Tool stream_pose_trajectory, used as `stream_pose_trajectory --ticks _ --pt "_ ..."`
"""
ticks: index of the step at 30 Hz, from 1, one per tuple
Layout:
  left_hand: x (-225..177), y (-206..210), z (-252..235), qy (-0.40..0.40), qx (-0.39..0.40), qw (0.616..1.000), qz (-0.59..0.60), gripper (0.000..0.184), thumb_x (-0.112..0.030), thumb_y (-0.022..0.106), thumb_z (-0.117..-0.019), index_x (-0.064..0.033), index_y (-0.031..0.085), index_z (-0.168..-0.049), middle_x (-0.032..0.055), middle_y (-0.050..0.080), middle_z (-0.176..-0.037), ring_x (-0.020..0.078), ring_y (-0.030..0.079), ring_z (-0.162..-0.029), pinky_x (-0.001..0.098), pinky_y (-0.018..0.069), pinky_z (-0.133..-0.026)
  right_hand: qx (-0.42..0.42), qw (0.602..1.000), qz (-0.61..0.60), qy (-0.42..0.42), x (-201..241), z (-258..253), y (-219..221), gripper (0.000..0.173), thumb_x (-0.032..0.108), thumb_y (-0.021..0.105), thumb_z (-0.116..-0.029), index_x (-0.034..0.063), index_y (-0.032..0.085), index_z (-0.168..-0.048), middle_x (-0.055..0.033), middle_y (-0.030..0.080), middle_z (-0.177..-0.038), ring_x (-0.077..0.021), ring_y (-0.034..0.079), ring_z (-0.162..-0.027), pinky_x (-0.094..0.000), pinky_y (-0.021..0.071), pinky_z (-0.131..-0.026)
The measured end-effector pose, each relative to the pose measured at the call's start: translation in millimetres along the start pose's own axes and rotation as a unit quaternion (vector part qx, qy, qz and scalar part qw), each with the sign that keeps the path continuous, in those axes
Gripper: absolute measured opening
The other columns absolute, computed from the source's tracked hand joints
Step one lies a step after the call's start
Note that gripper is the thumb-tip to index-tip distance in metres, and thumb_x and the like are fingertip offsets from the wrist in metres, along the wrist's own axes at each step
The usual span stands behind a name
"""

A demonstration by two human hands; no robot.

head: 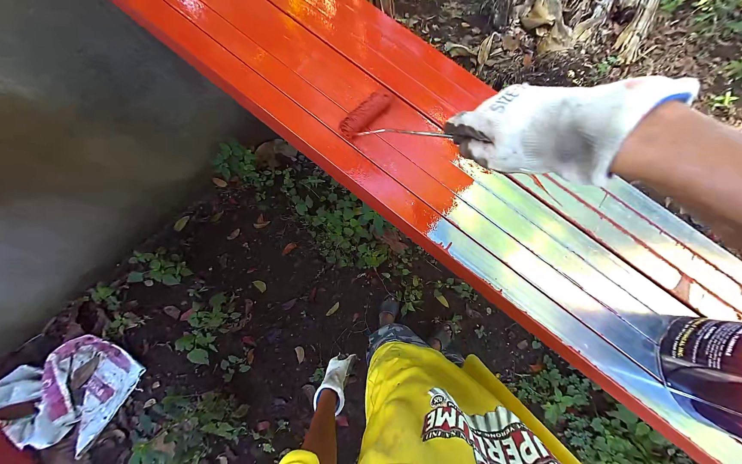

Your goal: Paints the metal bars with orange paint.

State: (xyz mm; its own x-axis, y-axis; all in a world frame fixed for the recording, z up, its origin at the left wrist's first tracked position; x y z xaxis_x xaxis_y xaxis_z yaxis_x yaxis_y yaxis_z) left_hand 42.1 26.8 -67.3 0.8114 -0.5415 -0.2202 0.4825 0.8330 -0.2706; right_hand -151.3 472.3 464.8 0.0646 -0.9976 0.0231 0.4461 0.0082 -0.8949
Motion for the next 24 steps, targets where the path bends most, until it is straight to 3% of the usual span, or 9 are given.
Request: stream_pose_trajectory --ticks 4,6,7,9,11,14,18,21,24 --pt "0.9 -2.9 6.8 0.006 0.006 1.000 0.002 0.040 -0.027 0.063 -0.1033 0.0025 0.060 -0.130 0.0222 0.069 -0.107 0.0301 0.070 -0.090 0.0468 0.0599 -0.079 0.003 1.000 0.013 -0.003 -8.6 37.1 24.8 0.033 0.029 0.050 -0.1063 0.0171 0.059 -0.135 -0.0078 0.069 -0.098 -0.0269 0.068 -0.091 -0.0513 0.0545 -0.081" --pt "-16.6 -5.1 15.5 0.024 0.024 0.999 0.017 0.039 -0.026 0.060 -0.1050 0.0019 0.058 -0.132 0.0205 0.070 -0.104 0.0270 0.071 -0.085 0.0435 0.0605 -0.074 -0.074 0.996 0.023 -0.033 -35.9 88.0 61.9 0.045 0.040 0.047 -0.1005 0.0247 0.057 -0.142 -0.0004 0.067 -0.084 -0.0189 0.067 -0.070 -0.0465 0.0548 -0.058" --pt "-33.9 -6.1 24.8 0.043 0.046 0.998 0.030 0.038 -0.024 0.059 -0.1060 0.0015 0.056 -0.134 0.0198 0.071 -0.105 0.0258 0.072 -0.084 0.0417 0.0610 -0.073 -0.069 0.997 0.010 -0.011 -45.6 116.4 76.7 0.050 0.043 0.049 -0.0990 0.0290 0.055 -0.147 0.0016 0.070 -0.083 -0.0170 0.068 -0.067 -0.0472 0.0561 -0.055" --pt "-81.4 -8.2 57.5 0.113 0.105 0.987 0.054 0.035 -0.019 0.057 -0.1064 0.0008 0.056 -0.135 0.0181 0.072 -0.107 0.0253 0.073 -0.086 0.0401 0.0621 -0.075 0.011 0.996 -0.034 0.081 -45.2 168.8 91.3 0.048 0.039 0.055 -0.1009 0.0331 0.053 -0.149 0.0026 0.072 -0.089 -0.0164 0.070 -0.074 -0.0479 0.0591 -0.064" --pt "-138.4 -11.3 112.2 0.216 0.192 0.956 0.047 0.035 -0.014 0.056 -0.1034 0.0002 0.059 -0.135 0.0171 0.073 -0.111 0.0273 0.073 -0.092 0.0419 0.0627 -0.078 0.031 0.985 -0.106 0.132 -43.9 210.6 108.8 0.038 0.029 0.056 -0.1031 0.0262 0.060 -0.141 -0.0025 0.073 -0.097 -0.0201 0.071 -0.082 -0.0492 0.0583 -0.072" --pt "-214.0 6.5 229.0 0.366 0.363 0.856 -0.028 0.045 -0.022 0.067 -0.0943 -0.0053 0.063 -0.135 0.0131 0.073 -0.113 0.0267 0.073 -0.093 0.0431 0.0635 -0.077 -0.075 0.982 -0.165 0.054 -77.6 255.3 146.7 0.036 0.032 0.045 -0.1036 0.0218 0.063 -0.133 -0.0035 0.070 -0.093 -0.0180 0.068 -0.078 -0.0448 0.0564 -0.065" --pt "-251.1 97.4 381.1 0.483 0.568 0.653 -0.134 0.048 -0.016 0.072 -0.0942 -0.0035 0.060 -0.139 0.0085 0.072 -0.119 0.0156 0.071 -0.101 0.0328 0.0601 -0.089 -0.122 0.983 -0.126 0.060 -88.9 257.5 121.8 0.044 0.032 0.049 -0.0990 0.0224 0.062 -0.140 0.0032 0.072 -0.092 -0.0119 0.068 -0.076 -0.0409 0.0579 -0.066" --pt "-258.1 198.3 437.6 0.621 0.472 0.589 -0.212 0.059 -0.017 0.078 -0.0906 -0.0025 0.056 -0.144 0.0115 0.068 -0.130 0.0172 0.068 -0.112 0.0341 0.0561 -0.097 -0.056 0.989 -0.060 0.122 -94.1 231.6 106.3 0.038 0.040 0.061 -0.0970 0.0275 0.067 -0.132 0.0037 0.072 -0.084 -0.0154 0.069 -0.072 -0.0467 0.0571 -0.063" --pt "-249.5 294.5 440.7 0.682 0.357 0.530 -0.356 0.089 -0.043 0.079 -0.0881 -0.0059 0.038 -0.158 0.0131 0.047 -0.158 0.0248 0.044 -0.146 0.0414 0.0330 -0.123 0.051 0.991 -0.030 0.121 -99.0 199.7 101.6 0.043 0.042 0.055 -0.1024 0.0312 0.058 -0.144 0.0004 0.074 -0.099 -0.0190 0.071 -0.089 -0.0498 0.0578 -0.080"
Point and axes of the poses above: each hand's wrist, its own z-axis away from the middle knuckle, its own y-axis out of the palm, x = y × z, the point moved 6 cm from there along -z, towards the middle knuckle
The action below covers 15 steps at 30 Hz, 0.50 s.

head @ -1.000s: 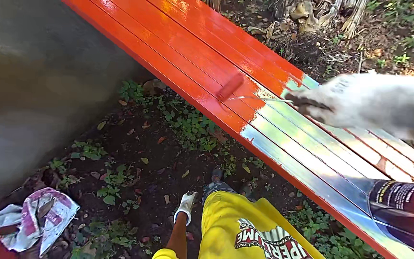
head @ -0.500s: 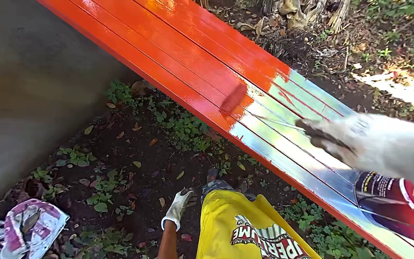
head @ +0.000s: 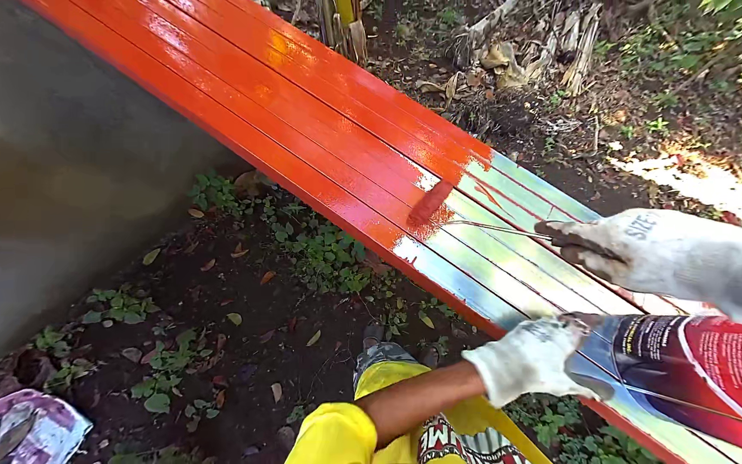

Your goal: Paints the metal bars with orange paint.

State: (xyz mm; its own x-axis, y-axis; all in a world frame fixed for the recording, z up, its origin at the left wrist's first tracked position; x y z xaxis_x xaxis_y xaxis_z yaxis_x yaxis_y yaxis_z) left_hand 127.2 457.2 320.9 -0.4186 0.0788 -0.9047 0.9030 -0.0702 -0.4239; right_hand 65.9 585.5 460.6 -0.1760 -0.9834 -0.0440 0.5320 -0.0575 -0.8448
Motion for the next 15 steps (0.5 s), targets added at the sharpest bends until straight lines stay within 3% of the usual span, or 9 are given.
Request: stream_pose_trajectory --ticks 2,4,5,8,10,15 --pt "-3.7 22.8 -28.0 0.001 0.067 0.995 -0.068 0.095 -0.048 0.077 -0.0891 -0.0019 0.033 -0.159 0.0185 0.041 -0.161 0.0319 0.037 -0.150 0.0467 0.0263 -0.125 0.009 1.000 0.002 -0.012 6.4 -23.6 -11.0 0.045 0.039 0.053 -0.1048 0.0313 0.054 -0.149 -0.0016 0.075 -0.101 -0.0203 0.072 -0.090 -0.0503 0.0580 -0.082" --pt "-12.6 38.9 -42.0 0.037 0.081 0.992 -0.092 0.093 -0.050 0.076 -0.0890 -0.0022 0.036 -0.158 0.0185 0.043 -0.160 0.0317 0.039 -0.149 0.0461 0.0287 -0.124 -0.053 0.997 -0.004 -0.053 12.2 -50.8 -20.0 0.039 0.038 0.053 -0.1050 0.0265 0.060 -0.142 -0.0032 0.073 -0.090 -0.0211 0.071 -0.078 -0.0491 0.0586 -0.070" --pt "-17.9 45.7 -47.2 0.048 0.084 0.991 -0.091 0.092 -0.049 0.076 -0.0894 -0.0025 0.036 -0.158 0.0187 0.044 -0.159 0.0318 0.040 -0.148 0.0459 0.0304 -0.123 -0.053 0.997 -0.005 -0.061 20.9 -66.0 -29.5 0.042 0.038 0.051 -0.1056 0.0266 0.057 -0.146 -0.0036 0.074 -0.097 -0.0215 0.072 -0.084 -0.0499 0.0592 -0.076" --pt "-27.4 58.4 -59.5 0.054 0.051 0.994 -0.077 0.083 -0.046 0.075 -0.0909 0.0000 0.044 -0.152 0.0224 0.050 -0.151 0.0348 0.046 -0.142 0.0465 0.0359 -0.119 -0.017 0.996 -0.041 -0.081 64.4 -101.8 -68.3 0.042 0.024 0.049 -0.1084 0.0150 0.052 -0.149 -0.0130 0.071 -0.116 -0.0293 0.069 -0.105 -0.0537 0.0522 -0.095" --pt "-28.8 56.7 -65.2 0.050 0.041 0.996 -0.068 0.078 -0.043 0.075 -0.0918 0.0007 0.046 -0.150 0.0225 0.052 -0.150 0.0349 0.046 -0.142 0.0456 0.0351 -0.119 -0.010 0.995 -0.052 -0.089 77.3 -118.0 -82.2 0.042 0.022 0.048 -0.1092 0.0123 0.051 -0.150 -0.0146 0.070 -0.123 -0.0296 0.068 -0.111 -0.0520 0.0496 -0.100" --pt "-23.7 58.0 -81.8 0.039 0.028 0.996 -0.072 0.077 -0.043 0.073 -0.0929 -0.0016 0.045 -0.152 0.0206 0.051 -0.151 0.0333 0.045 -0.143 0.0448 0.0353 -0.120 -0.022 0.994 -0.058 -0.088 54.4 -103.4 -72.3 0.040 0.025 0.050 -0.1084 0.0173 0.055 -0.147 -0.0112 0.072 -0.108 -0.0267 0.070 -0.095 -0.0517 0.0541 -0.089"
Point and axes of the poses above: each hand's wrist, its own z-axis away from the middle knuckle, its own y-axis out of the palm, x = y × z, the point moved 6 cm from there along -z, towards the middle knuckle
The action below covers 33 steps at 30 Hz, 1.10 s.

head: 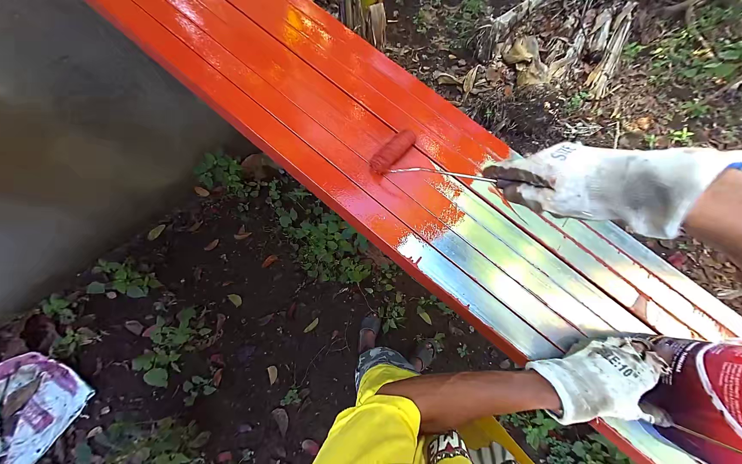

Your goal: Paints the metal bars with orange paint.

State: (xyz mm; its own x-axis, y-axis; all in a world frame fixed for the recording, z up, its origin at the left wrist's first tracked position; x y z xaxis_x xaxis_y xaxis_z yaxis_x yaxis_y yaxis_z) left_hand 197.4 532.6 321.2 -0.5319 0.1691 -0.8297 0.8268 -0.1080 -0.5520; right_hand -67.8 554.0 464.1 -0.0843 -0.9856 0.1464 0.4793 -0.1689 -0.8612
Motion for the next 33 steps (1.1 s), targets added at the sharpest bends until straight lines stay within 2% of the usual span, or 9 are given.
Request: stream_pose_trajectory --ticks 5,9,13,15,17,19,22,28,33 --pt "-6.3 6.6 -9.7 0.014 -0.003 1.000 0.002 0.078 -0.043 0.074 -0.0926 -0.0003 0.045 -0.152 0.0214 0.051 -0.150 0.0336 0.046 -0.142 0.0443 0.0353 -0.120 -0.003 0.998 0.053 0.031 -56.1 91.5 32.6 0.050 0.057 0.041 -0.1026 0.0411 0.053 -0.148 0.0045 0.073 -0.089 -0.0137 0.070 -0.074 -0.0482 0.0592 -0.068" --pt "-21.9 10.1 -3.4 0.028 -0.060 0.997 0.039 0.068 -0.036 0.075 -0.0920 0.0038 0.054 -0.143 0.0249 0.056 -0.143 0.0371 0.050 -0.138 0.0454 0.0367 -0.118 0.020 0.989 -0.048 0.140 -60.6 157.9 62.3 0.043 0.022 0.055 -0.1033 0.0201 0.059 -0.146 -0.0084 0.075 -0.099 -0.0214 0.071 -0.084 -0.0438 0.0565 -0.075" --pt "-47.5 -26.1 19.6 -0.015 0.064 0.997 0.039 0.064 -0.027 0.065 -0.1016 0.0046 0.043 -0.152 0.0232 0.044 -0.157 0.0336 0.037 -0.149 0.0411 0.0273 -0.123 0.030 0.973 -0.092 0.211 -52.7 172.3 74.1 0.042 0.001 0.048 -0.1030 0.0038 0.057 -0.144 -0.0200 0.073 -0.106 -0.0270 0.071 -0.094 -0.0423 0.0547 -0.086" --pt "-25.9 19.7 -9.4 0.049 -0.078 0.994 0.060 0.067 -0.035 0.075 -0.0911 0.0044 0.056 -0.141 0.0249 0.058 -0.141 0.0371 0.052 -0.135 0.0442 0.0383 -0.117 -0.004 0.988 -0.050 0.146 -63.9 161.5 71.9 0.041 0.019 0.048 -0.1054 0.0190 0.061 -0.144 -0.0102 0.074 -0.097 -0.0209 0.071 -0.083 -0.0429 0.0572 -0.074" --pt "-22.4 23.4 -7.1 0.027 -0.029 0.998 0.058 0.066 -0.035 0.072 -0.0949 0.0020 0.052 -0.146 0.0233 0.055 -0.147 0.0361 0.049 -0.140 0.0453 0.0362 -0.119 -0.031 0.998 0.004 0.061 -69.6 133.4 62.4 0.045 0.044 0.044 -0.1034 0.0356 0.058 -0.146 0.0035 0.072 -0.085 -0.0110 0.068 -0.071 -0.0402 0.0566 -0.063" --pt "-29.1 -1.9 22.4 -0.048 0.118 0.991 0.031 0.064 -0.032 0.056 -0.1066 -0.0049 0.033 -0.160 0.0155 0.035 -0.164 0.0291 0.032 -0.153 0.0427 0.0249 -0.125 0.030 0.998 0.002 0.057 -59.2 96.7 43.5 0.046 0.041 0.048 -0.1065 0.0350 0.050 -0.152 -0.0018 0.075 -0.101 -0.0189 0.072 -0.086 -0.0507 0.0574 -0.078" --pt "-4.7 -8.8 38.3 0.027 -0.026 0.992 0.124 0.062 -0.032 0.069 -0.0979 0.0031 0.051 -0.146 0.0228 0.058 -0.144 0.0330 0.054 -0.136 0.0436 0.0376 -0.119 -0.015 1.000 0.012 0.003 -49.3 41.3 25.9 0.043 0.039 0.050 -0.1058 0.0308 0.055 -0.148 -0.0034 0.074 -0.098 -0.0206 0.071 -0.079 -0.0507 0.0580 -0.071" --pt "31.6 -84.2 139.2 0.011 -0.014 0.958 0.287 0.055 -0.021 0.070 -0.0982 -0.0033 0.052 -0.147 0.0170 0.066 -0.131 0.0245 0.070 -0.107 0.0385 0.0561 -0.096 0.006 0.999 -0.035 -0.007 3.5 -42.9 -24.5 0.038 0.026 0.048 -0.1093 0.0192 0.057 -0.146 -0.0101 0.072 -0.107 -0.0226 0.067 -0.088 -0.0492 0.0539 -0.082" --pt "79.9 -114.3 237.9 -0.049 -0.018 0.927 0.372 0.048 -0.017 0.067 -0.0997 -0.0050 0.055 -0.145 0.0128 0.066 -0.133 0.0188 0.069 -0.112 0.0354 0.0574 -0.097 -0.007 0.999 -0.042 -0.031 19.5 -73.1 -35.2 0.035 0.024 0.045 -0.1094 0.0149 0.061 -0.140 -0.0092 0.069 -0.099 -0.0205 0.065 -0.083 -0.0456 0.0526 -0.078"
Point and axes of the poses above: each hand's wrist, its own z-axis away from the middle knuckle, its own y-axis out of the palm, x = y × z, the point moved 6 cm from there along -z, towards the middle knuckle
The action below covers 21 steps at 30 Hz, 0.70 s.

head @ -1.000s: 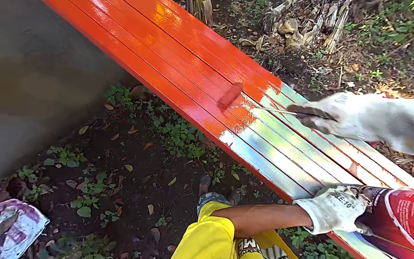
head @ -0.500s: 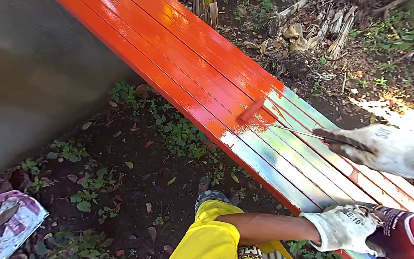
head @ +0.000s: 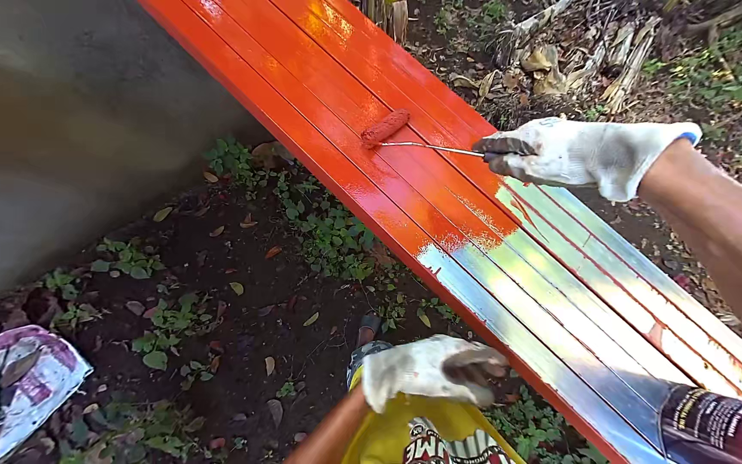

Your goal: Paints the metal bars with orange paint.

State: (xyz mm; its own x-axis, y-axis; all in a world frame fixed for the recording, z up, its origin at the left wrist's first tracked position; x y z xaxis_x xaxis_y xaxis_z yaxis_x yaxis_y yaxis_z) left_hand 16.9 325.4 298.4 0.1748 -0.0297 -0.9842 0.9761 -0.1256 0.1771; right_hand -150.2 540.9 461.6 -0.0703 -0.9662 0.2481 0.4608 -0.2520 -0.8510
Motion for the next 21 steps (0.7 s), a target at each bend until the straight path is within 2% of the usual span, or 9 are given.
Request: stream_pose_trajectory --ticks 2,5,9,12,14,15,17,19,21 --pt "34.6 -23.6 41.9 -0.054 -0.050 0.996 0.054 0.048 -0.020 0.065 -0.1004 -0.0057 0.055 -0.145 0.0105 0.066 -0.135 0.0188 0.068 -0.116 0.0366 0.0569 -0.100 -0.004 1.000 -0.004 0.009 -2.2 9.3 5.0 0.035 0.025 0.046 -0.1094 0.0176 0.060 -0.141 -0.0065 0.070 -0.098 -0.0173 0.065 -0.081 -0.0425 0.0541 -0.077" --pt "112.7 -57.2 113.5 -0.184 -0.213 0.957 0.078 0.047 -0.022 0.065 -0.0975 -0.0049 0.059 -0.141 0.0095 0.069 -0.131 0.0197 0.069 -0.113 0.0396 0.0578 -0.098 0.011 0.999 -0.015 0.037 -22.2 52.5 27.6 0.039 0.028 0.048 -0.1085 0.0241 0.055 -0.147 -0.0064 0.071 -0.101 -0.0198 0.067 -0.082 -0.0472 0.0552 -0.076" --pt "239.6 -76.8 218.8 -0.406 -0.395 0.822 0.060 0.044 -0.022 0.067 -0.0993 -0.0036 0.059 -0.139 0.0162 0.069 -0.125 0.0266 0.070 -0.109 0.0462 0.0579 -0.095 0.017 0.997 0.001 0.073 -58.2 149.2 70.8 0.048 0.045 0.046 -0.1048 0.0352 0.050 -0.152 0.0021 0.074 -0.099 -0.0146 0.070 -0.080 -0.0474 0.0587 -0.071" --pt "305.2 -55.0 280.5 -0.516 -0.453 0.723 0.073 0.043 -0.026 0.066 -0.1014 -0.0006 0.060 -0.136 0.0225 0.068 -0.118 0.0319 0.070 -0.101 0.0500 0.0577 -0.089 0.013 0.981 -0.052 0.185 -64.9 222.9 98.1 0.043 0.023 0.055 -0.1036 0.0258 0.059 -0.146 -0.0046 0.075 -0.094 -0.0180 0.070 -0.078 -0.0421 0.0564 -0.071" --pt "328.8 -25.4 302.7 -0.541 -0.484 0.677 0.120 0.044 -0.028 0.063 -0.1031 0.0011 0.058 -0.135 0.0231 0.069 -0.112 0.0312 0.070 -0.092 0.0482 0.0595 -0.081 0.010 0.977 -0.088 0.196 -74.9 261.2 112.2 0.042 0.016 0.051 -0.1030 0.0185 0.059 -0.144 -0.0110 0.072 -0.094 -0.0191 0.068 -0.076 -0.0408 0.0548 -0.069" --pt "335.2 -9.5 308.9 -0.545 -0.493 0.663 0.141 0.044 -0.029 0.062 -0.1037 0.0023 0.058 -0.134 0.0232 0.069 -0.109 0.0309 0.070 -0.089 0.0480 0.0593 -0.079 0.019 0.984 -0.089 0.152 -79.6 276.0 114.8 0.045 0.025 0.046 -0.1031 0.0219 0.054 -0.147 -0.0095 0.070 -0.096 -0.0140 0.067 -0.076 -0.0377 0.0556 -0.067" --pt "346.7 17.6 313.7 -0.562 -0.488 0.647 0.164 0.045 -0.031 0.062 -0.1034 0.0035 0.058 -0.132 0.0229 0.069 -0.107 0.0310 0.070 -0.088 0.0483 0.0593 -0.078 0.029 0.985 -0.122 0.115 -75.0 295.0 118.7 0.048 0.032 0.045 -0.1029 0.0211 0.051 -0.150 -0.0138 0.069 -0.097 -0.0184 0.067 -0.076 -0.0437 0.0551 -0.064" --pt "357.5 39.5 308.3 -0.576 -0.486 0.632 0.183 0.045 -0.030 0.063 -0.1027 0.0029 0.057 -0.132 0.0218 0.070 -0.106 0.0300 0.071 -0.087 0.0468 0.0602 -0.076 0.042 0.983 -0.128 0.123 -73.6 297.1 123.5 0.048 0.027 0.046 -0.1035 0.0191 0.050 -0.151 -0.0141 0.069 -0.102 -0.0196 0.067 -0.082 -0.0424 0.0548 -0.070" --pt "359.2 54.8 289.7 -0.570 -0.493 0.626 0.201 0.043 -0.028 0.064 -0.1025 0.0022 0.056 -0.132 0.0208 0.069 -0.105 0.0282 0.070 -0.086 0.0446 0.0594 -0.075 0.031 0.979 -0.097 0.176 -89.5 286.3 127.2 0.044 0.016 0.053 -0.1034 0.0193 0.057 -0.147 -0.0122 0.073 -0.107 -0.0212 0.070 -0.090 -0.0426 0.0562 -0.080"
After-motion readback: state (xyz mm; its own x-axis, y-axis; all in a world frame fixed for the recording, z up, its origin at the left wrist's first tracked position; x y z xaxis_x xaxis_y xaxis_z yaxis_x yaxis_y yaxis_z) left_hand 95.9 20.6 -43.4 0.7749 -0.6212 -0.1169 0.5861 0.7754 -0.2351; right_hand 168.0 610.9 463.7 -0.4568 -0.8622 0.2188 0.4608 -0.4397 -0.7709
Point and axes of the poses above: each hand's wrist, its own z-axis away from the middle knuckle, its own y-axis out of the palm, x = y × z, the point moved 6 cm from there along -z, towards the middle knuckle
